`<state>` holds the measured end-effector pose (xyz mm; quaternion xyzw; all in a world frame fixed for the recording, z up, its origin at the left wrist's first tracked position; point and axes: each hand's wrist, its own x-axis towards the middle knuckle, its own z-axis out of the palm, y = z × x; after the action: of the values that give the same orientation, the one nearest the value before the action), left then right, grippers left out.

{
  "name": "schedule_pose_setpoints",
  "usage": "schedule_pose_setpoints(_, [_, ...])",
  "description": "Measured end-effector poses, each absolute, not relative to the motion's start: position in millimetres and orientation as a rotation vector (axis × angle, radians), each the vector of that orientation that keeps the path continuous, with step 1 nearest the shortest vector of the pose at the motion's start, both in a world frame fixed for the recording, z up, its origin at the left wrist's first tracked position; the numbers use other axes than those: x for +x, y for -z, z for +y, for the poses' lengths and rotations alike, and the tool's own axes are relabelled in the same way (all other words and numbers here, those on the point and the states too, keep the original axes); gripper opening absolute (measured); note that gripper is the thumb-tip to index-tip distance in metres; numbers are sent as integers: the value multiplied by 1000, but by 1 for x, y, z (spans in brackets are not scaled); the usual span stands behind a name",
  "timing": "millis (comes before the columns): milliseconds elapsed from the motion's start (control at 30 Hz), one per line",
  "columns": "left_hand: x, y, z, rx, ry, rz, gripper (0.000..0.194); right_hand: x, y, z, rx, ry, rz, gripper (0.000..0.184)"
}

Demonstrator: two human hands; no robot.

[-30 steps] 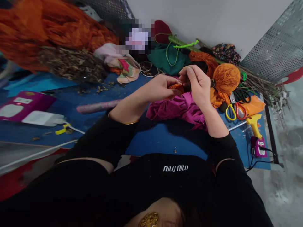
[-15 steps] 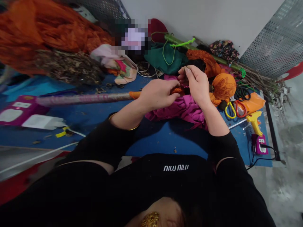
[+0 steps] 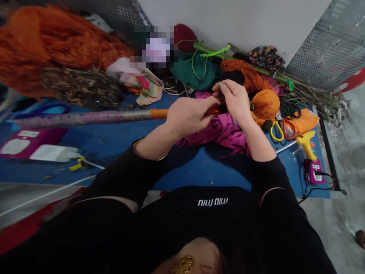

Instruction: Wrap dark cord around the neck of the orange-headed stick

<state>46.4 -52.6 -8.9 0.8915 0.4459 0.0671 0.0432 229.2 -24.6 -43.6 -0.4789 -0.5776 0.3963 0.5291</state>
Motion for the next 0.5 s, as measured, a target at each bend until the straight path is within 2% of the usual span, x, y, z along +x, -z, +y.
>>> schedule_pose_setpoints(167, [45,14,-50,2709,-328,1318,46,229,44,-23,-1128,-996,-1324,42])
schedule_pose_setpoints(300, [41,13,-47,2664,-350,1382,45,237,25,-30,-1132,-986,-1314,37])
schedule_pose_setpoints(500, [28,10,-36,2465,-551,1406,40,303,-13,-50,-1119,-871,-1476,30])
